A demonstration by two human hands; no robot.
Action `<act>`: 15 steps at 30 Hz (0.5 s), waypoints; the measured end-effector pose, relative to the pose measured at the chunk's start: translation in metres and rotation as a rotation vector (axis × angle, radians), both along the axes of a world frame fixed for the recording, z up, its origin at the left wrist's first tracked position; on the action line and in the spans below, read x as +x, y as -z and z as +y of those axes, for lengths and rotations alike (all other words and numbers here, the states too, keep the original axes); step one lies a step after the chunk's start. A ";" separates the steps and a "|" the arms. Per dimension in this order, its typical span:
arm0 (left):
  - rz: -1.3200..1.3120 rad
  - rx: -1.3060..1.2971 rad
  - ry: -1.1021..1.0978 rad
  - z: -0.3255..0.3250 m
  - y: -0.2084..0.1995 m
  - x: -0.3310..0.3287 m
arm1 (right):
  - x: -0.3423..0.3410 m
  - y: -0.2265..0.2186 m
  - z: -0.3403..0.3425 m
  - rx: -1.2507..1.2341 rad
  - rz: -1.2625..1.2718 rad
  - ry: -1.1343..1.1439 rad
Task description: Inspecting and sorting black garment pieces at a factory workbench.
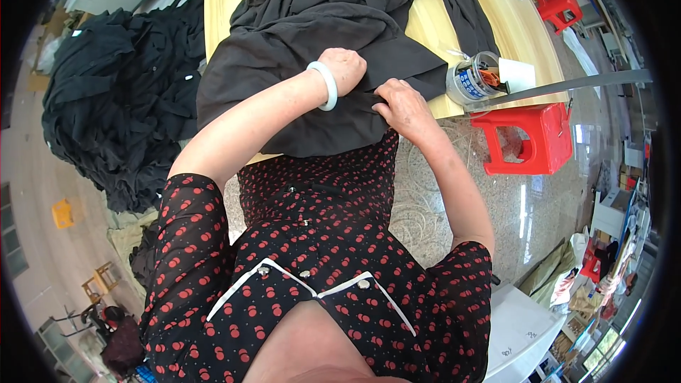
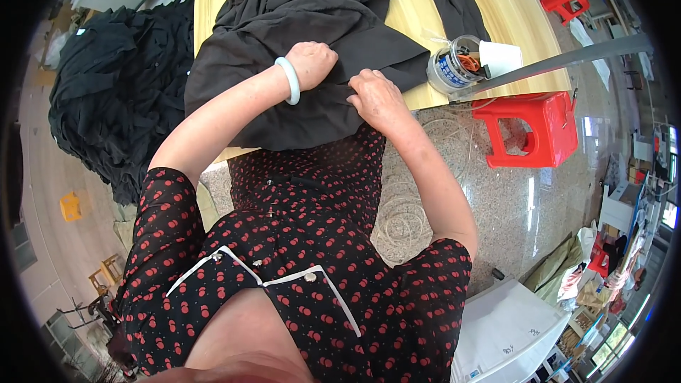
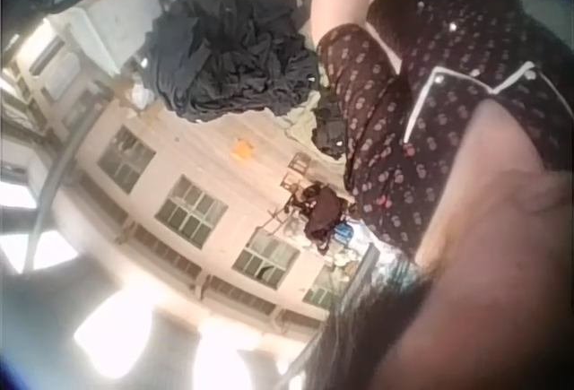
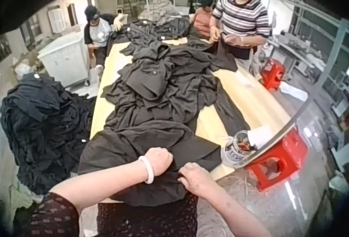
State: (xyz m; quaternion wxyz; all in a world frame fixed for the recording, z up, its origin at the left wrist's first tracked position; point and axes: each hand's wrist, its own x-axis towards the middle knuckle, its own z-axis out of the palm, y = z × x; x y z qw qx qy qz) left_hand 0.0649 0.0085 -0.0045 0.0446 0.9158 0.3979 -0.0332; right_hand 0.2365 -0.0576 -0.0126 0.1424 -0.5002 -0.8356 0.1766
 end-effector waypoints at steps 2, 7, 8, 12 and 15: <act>0.017 0.089 -0.003 -0.003 0.001 0.003 | 0.002 0.001 0.001 0.003 0.035 -0.012; 0.038 -0.017 0.046 0.001 -0.005 0.007 | 0.007 -0.003 0.001 0.040 0.065 -0.030; 0.064 -0.056 0.040 0.001 -0.006 0.009 | 0.008 -0.004 0.001 0.088 0.079 -0.050; 0.068 0.041 0.032 -0.004 -0.002 0.016 | 0.008 -0.010 0.001 0.254 0.142 -0.120; 0.091 0.121 0.018 -0.005 0.002 0.014 | 0.009 -0.011 0.000 0.183 0.111 -0.130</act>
